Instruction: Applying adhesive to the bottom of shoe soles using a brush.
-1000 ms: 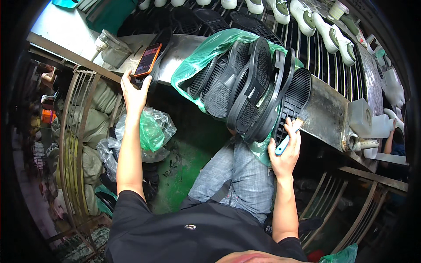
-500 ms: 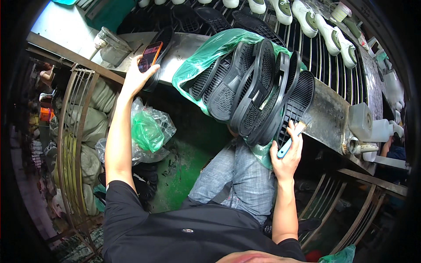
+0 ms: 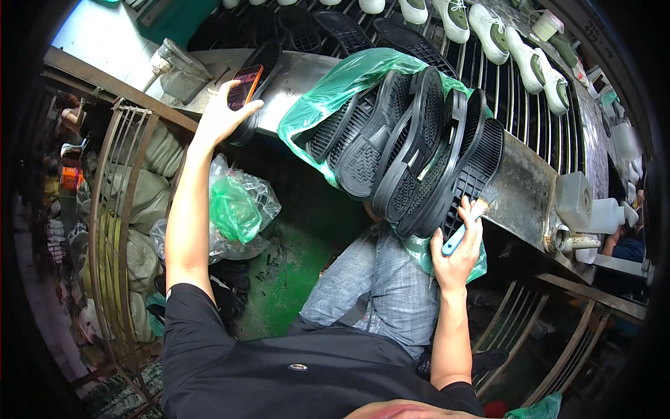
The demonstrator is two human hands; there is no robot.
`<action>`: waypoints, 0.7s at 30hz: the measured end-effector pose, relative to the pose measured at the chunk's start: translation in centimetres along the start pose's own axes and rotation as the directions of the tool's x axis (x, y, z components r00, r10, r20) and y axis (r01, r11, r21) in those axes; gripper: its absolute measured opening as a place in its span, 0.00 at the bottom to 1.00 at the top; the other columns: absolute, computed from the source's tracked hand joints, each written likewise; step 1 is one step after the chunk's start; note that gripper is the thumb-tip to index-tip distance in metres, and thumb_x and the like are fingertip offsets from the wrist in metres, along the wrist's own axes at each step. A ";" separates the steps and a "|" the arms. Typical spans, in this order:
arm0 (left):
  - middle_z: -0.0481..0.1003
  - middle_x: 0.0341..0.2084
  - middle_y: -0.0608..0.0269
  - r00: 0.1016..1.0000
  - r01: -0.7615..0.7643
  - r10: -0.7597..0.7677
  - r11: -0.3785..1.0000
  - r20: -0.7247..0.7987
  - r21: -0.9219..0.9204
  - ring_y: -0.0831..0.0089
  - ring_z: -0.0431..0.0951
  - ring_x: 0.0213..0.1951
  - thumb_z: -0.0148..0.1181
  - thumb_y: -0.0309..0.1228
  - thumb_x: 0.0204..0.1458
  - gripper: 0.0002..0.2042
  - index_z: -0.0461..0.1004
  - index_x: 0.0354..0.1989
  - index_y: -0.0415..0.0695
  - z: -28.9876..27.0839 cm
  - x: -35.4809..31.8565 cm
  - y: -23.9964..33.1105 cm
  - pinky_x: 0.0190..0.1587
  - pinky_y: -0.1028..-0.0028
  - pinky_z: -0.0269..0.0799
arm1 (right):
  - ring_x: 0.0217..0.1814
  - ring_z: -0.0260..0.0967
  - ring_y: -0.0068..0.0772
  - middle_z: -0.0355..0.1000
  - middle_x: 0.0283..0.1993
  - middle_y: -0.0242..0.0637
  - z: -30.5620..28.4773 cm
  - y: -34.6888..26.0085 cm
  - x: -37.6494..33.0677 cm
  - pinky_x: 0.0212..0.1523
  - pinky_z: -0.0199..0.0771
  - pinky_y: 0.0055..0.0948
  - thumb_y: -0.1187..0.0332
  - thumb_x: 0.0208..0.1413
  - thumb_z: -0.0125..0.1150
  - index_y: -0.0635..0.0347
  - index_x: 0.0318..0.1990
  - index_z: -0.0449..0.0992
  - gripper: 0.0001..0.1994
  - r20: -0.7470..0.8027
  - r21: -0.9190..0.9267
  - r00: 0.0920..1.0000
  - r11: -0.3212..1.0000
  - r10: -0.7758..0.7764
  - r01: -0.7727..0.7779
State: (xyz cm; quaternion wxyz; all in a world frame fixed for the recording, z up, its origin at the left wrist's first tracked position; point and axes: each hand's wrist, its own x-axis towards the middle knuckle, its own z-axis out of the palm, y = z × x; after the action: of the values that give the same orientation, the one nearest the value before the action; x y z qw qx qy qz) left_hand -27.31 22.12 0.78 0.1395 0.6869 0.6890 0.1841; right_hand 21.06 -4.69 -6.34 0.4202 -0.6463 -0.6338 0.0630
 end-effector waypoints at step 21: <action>0.70 0.70 0.35 0.977 -0.101 0.073 0.985 -0.201 -0.137 0.45 0.70 0.73 0.78 0.60 0.51 0.50 0.67 0.75 0.36 1.0 -1.4 -2.1 0.76 0.57 0.64 | 0.76 0.67 0.64 0.74 0.73 0.53 -0.2 -0.1 0.0 0.75 0.69 0.54 0.73 0.51 0.74 0.61 0.65 0.72 0.31 -0.002 -0.009 1.000 1.000 -0.010 0.010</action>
State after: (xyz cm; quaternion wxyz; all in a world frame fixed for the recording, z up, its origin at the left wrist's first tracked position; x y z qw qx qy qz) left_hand -28.73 20.78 -1.17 0.1132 0.6831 0.6532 0.3064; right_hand 21.07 -4.83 -6.18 0.4181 -0.6452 -0.6369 0.0573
